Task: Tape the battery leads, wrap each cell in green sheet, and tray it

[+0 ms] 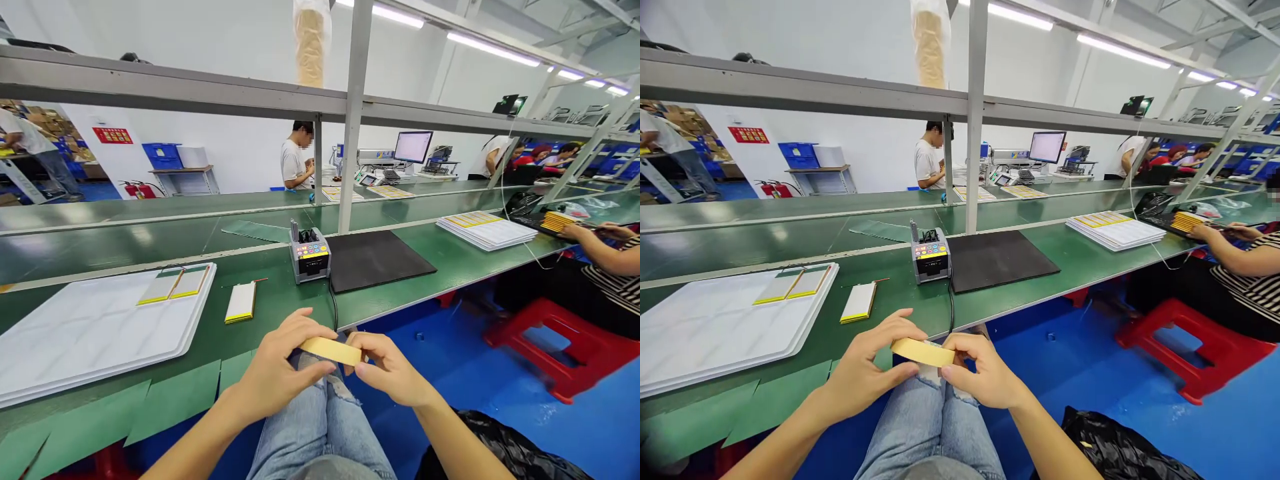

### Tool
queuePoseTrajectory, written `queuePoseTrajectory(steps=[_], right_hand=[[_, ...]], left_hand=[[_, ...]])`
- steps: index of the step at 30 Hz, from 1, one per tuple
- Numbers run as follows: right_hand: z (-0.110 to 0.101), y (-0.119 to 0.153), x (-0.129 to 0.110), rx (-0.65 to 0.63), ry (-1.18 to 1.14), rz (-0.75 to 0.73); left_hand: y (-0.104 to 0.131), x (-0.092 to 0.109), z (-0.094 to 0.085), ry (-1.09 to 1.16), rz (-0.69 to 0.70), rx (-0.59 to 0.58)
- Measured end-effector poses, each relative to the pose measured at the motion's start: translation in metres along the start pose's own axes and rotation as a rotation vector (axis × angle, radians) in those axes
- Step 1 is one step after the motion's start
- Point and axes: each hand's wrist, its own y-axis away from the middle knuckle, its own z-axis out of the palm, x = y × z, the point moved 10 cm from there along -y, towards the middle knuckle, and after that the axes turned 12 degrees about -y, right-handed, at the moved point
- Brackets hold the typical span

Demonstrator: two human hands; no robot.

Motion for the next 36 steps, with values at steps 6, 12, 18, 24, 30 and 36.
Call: queuePoseTrajectory(steps=[6, 12, 18, 24, 30, 36], right_hand=[[-0.012, -0.023, 0.024, -0.026, -0.081, 0.072], [-0.018, -0.059, 0.037, -0.025, 0.090, 0.158], [-0.031, -0.081, 0.039, 0.037, 0.050, 0.123], [-0.047, -0.080, 0.010, 0.382, 0.218, -0.110], [-0.034, -0.072, -0.012, 0.516, 0.332, -0.339], [-0.035, -0.068, -0.008, 0.578, 0.327, -0.400]], left_hand=[[0.005, -0.053, 0.005, 0.158, -0.213, 0.045], [-0.015, -0.073, 0.020, 0.098, -0.258, -0.010], [-0.015, -0.096, 0.013, 0.190, -0.316, -0.062], [-0.013, -0.104, 0.003, -0.037, -0.314, 0.145], [-0.021, -0.082, 0.004, -0.177, -0.095, 0.253], [-0.026, -0.075, 0.009, -0.305, -0.054, 0.259]])
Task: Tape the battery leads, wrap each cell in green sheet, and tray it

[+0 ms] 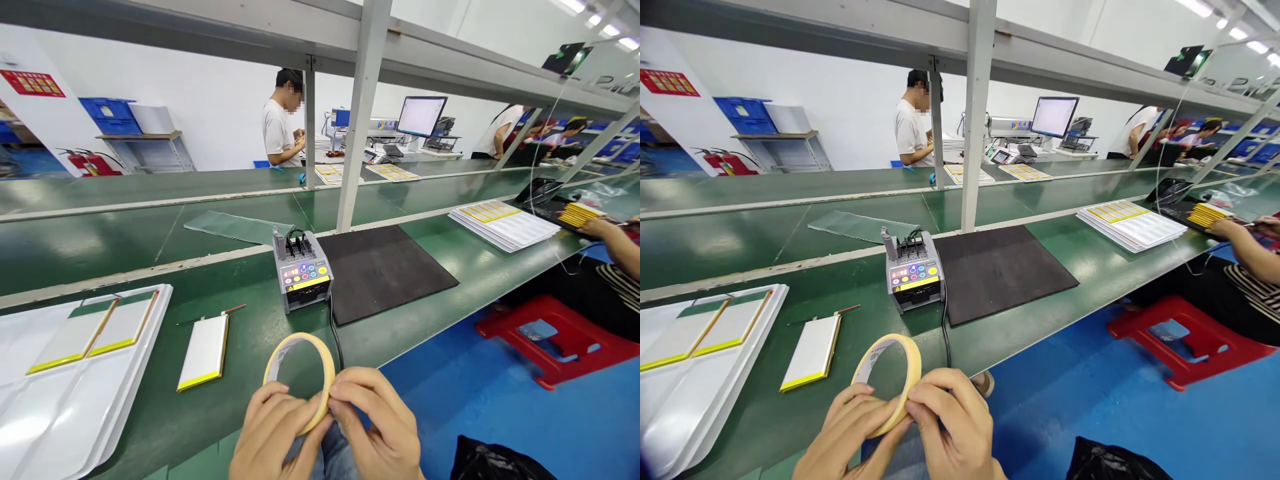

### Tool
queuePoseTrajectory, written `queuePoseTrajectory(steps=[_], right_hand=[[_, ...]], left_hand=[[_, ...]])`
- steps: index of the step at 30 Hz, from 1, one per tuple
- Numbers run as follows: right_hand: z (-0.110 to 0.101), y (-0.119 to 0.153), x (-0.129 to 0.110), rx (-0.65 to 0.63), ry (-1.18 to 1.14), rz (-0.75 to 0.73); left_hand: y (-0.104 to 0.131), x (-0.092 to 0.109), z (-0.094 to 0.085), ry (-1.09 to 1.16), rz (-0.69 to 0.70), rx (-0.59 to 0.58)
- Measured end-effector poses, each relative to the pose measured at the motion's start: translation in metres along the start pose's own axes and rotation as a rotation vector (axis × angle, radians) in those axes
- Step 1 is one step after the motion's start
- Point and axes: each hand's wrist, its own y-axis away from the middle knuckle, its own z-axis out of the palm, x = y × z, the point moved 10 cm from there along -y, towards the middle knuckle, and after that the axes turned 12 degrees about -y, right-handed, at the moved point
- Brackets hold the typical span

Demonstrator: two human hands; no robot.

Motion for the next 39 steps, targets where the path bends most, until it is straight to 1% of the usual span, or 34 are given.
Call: queuePoseTrajectory(steps=[3, 6, 8, 12, 14, 17, 20, 22, 24, 27, 28, 30, 32, 35, 36, 37, 38, 39], right_hand=[[-0.002, 0.000, 0.006, -0.002, -0.034, 0.033], [0.000, 0.000, 0.017, -0.049, -0.080, 0.125], [0.002, 0.000, 0.024, -0.077, -0.116, 0.181], [-0.002, -0.002, 0.032, -0.071, -0.143, 0.259], [-0.003, -0.005, 0.031, -0.113, -0.120, 0.260], [-0.001, -0.009, 0.025, -0.225, -0.059, 0.219], [0.001, -0.008, 0.021, -0.332, 0.048, 0.169], [0.002, -0.005, 0.020, -0.362, 0.109, 0.131], [0.002, -0.002, 0.018, -0.353, 0.109, 0.112], [0.004, 0.002, 0.014, -0.332, 0.032, 0.102], [0.004, 0.002, 0.013, -0.320, 0.008, 0.102], [-0.001, 0.001, 0.011, -0.276, -0.024, 0.117], [-0.013, -0.002, 0.012, -0.194, -0.042, 0.137], [-0.044, -0.010, 0.027, -0.012, -0.024, 0.229], [-0.051, -0.013, 0.037, 0.019, -0.022, 0.288], [-0.053, -0.016, 0.047, 0.014, -0.027, 0.358], [-0.050, -0.019, 0.058, -0.036, -0.044, 0.426], [-0.041, -0.021, 0.067, -0.122, -0.071, 0.489]], left_hand=[[-0.001, 0.002, 0.000, -0.011, -0.006, 0.029], [-0.001, 0.004, -0.001, -0.009, -0.031, 0.042], [-0.001, 0.003, 0.001, 0.004, -0.053, 0.028], [0.000, -0.002, 0.004, 0.057, -0.126, 0.008], [-0.001, -0.001, 0.005, 0.066, -0.112, 0.007], [-0.002, 0.002, 0.009, 0.055, -0.056, -0.031], [-0.006, 0.003, 0.010, 0.037, -0.020, -0.070], [-0.009, 0.002, 0.010, 0.024, 0.001, -0.099], [-0.011, 0.000, 0.009, 0.000, 0.014, -0.120], [-0.014, -0.007, 0.006, -0.039, -0.004, -0.121], [-0.016, -0.006, 0.006, -0.040, 0.010, -0.130], [-0.019, 0.000, 0.009, -0.010, 0.076, -0.180], [-0.022, 0.005, 0.014, 0.042, 0.126, -0.264], [-0.022, 0.011, 0.018, 0.124, 0.165, -0.351], [-0.021, 0.015, 0.018, 0.145, 0.196, -0.362], [-0.020, 0.020, 0.017, 0.162, 0.232, -0.370], [-0.020, 0.025, 0.017, 0.181, 0.253, -0.381], [-0.020, 0.028, 0.018, 0.201, 0.244, -0.404]])
